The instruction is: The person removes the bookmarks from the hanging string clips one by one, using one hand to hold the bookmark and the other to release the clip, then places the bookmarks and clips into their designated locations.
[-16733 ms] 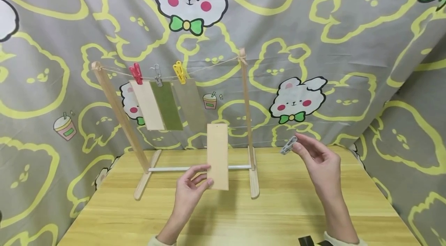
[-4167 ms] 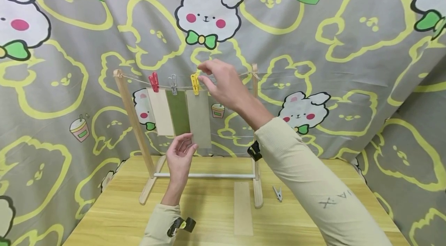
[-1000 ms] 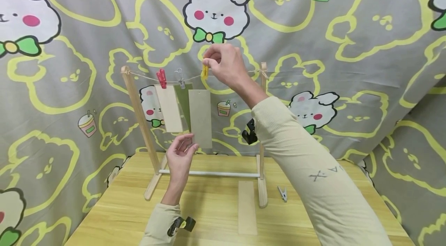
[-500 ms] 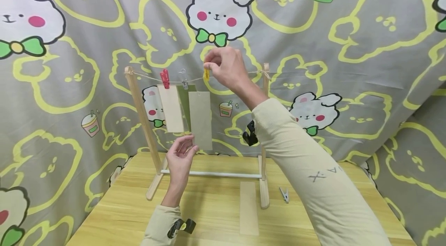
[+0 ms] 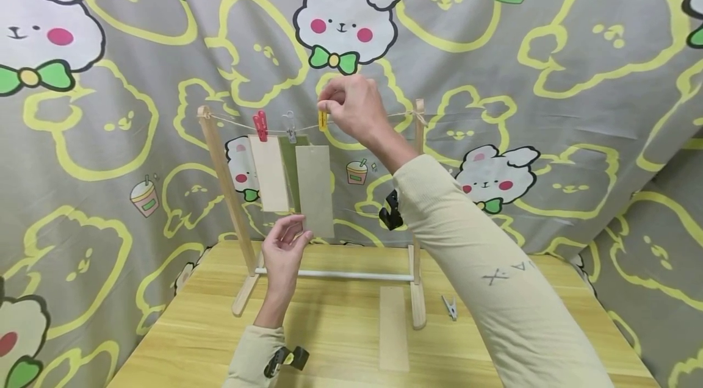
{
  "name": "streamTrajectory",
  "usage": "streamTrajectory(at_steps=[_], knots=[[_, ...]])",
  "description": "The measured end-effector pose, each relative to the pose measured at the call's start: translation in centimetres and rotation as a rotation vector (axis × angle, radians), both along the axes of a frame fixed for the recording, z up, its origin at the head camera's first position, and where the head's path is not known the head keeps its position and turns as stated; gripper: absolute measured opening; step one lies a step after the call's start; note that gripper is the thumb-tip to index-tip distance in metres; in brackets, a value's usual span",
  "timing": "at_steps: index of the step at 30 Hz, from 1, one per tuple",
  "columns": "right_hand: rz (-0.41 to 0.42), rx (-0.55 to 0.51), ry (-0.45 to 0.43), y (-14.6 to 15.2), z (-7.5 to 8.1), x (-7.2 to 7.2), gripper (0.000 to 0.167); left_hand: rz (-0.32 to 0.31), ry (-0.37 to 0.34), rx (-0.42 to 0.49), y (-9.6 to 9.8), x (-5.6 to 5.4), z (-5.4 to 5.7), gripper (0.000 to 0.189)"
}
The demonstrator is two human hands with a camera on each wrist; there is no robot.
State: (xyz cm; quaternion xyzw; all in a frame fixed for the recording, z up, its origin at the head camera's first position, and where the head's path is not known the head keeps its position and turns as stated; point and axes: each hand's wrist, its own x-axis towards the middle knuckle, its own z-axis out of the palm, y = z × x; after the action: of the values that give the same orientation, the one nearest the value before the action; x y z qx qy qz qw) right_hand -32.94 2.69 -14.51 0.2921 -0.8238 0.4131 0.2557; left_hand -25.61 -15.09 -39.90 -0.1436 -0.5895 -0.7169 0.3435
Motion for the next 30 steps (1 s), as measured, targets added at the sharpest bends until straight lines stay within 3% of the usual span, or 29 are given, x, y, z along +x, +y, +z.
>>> streamTrajectory(at_steps=[11,30], knots=[[0.030,-0.090,0.056,-0.02,-0.08,-0.26,0.008,-0.007,-0.007,0.011,0.16,-0.18,-0.17,0.035],[0.101,-0.167,-0.025,0.43,-0.43,-0.03,0.011,-0.006,0.012,0.016,0.13,-0.02,-0.47,0.035]])
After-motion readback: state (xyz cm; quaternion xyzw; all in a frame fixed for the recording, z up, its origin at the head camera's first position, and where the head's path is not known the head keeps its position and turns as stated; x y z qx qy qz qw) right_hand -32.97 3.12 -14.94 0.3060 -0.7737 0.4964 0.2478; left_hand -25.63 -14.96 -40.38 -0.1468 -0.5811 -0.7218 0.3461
